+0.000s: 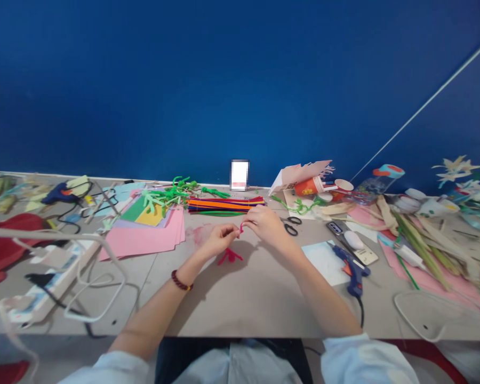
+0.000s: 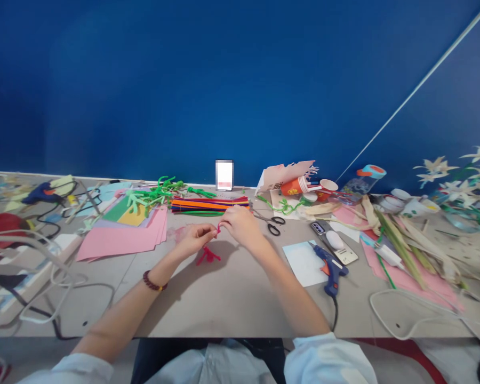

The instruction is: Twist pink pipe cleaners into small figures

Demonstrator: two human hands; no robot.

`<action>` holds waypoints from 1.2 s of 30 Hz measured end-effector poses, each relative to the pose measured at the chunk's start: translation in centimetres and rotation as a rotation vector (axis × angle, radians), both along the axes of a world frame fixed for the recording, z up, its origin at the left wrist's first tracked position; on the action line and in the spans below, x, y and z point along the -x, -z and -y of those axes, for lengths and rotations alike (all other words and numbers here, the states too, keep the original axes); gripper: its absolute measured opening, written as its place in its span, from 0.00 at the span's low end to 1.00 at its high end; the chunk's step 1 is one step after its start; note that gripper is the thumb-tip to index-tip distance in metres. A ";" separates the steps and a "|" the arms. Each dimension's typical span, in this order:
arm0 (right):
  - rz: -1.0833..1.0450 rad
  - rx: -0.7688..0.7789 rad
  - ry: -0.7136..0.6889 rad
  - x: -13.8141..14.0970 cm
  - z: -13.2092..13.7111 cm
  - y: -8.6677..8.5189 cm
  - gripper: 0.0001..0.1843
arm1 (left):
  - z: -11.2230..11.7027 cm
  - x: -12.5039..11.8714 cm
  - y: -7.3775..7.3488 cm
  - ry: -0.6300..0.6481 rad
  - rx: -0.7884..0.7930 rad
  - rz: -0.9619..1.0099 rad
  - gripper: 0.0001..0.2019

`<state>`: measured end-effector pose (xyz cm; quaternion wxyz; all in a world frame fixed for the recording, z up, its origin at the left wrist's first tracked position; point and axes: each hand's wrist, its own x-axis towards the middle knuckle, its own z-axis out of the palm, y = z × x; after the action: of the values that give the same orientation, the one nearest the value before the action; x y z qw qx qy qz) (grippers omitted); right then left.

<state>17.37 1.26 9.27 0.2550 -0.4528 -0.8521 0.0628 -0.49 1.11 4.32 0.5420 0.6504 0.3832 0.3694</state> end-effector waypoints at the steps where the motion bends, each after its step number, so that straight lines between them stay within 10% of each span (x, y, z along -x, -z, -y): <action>1: 0.022 -0.009 0.000 0.2 0.2 -0.1 0.10 | -0.1 -0.1 0.2 -0.015 -0.008 -0.013 0.15; 12: 0.141 0.014 0.052 1.7 1.8 -0.9 0.12 | -0.6 0.2 1.7 -0.229 0.240 0.328 0.15; 21: -0.140 0.237 0.011 2.0 0.9 0.5 0.08 | -0.4 -0.1 1.1 -0.128 0.389 0.543 0.13; 28: -0.303 0.320 -0.101 -0.3 -0.9 0.6 0.06 | 0.3 0.5 0.1 0.101 0.262 0.244 0.15; 36: 0.228 0.039 -0.072 0.5 0.5 -0.2 0.08 | -0.1 -0.3 1.3 -0.002 -0.025 -0.149 0.12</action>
<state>16.91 0.72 9.43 0.1452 -0.4308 -0.8900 0.0364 -0.16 1.17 3.01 0.5034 0.6825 0.4186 0.3250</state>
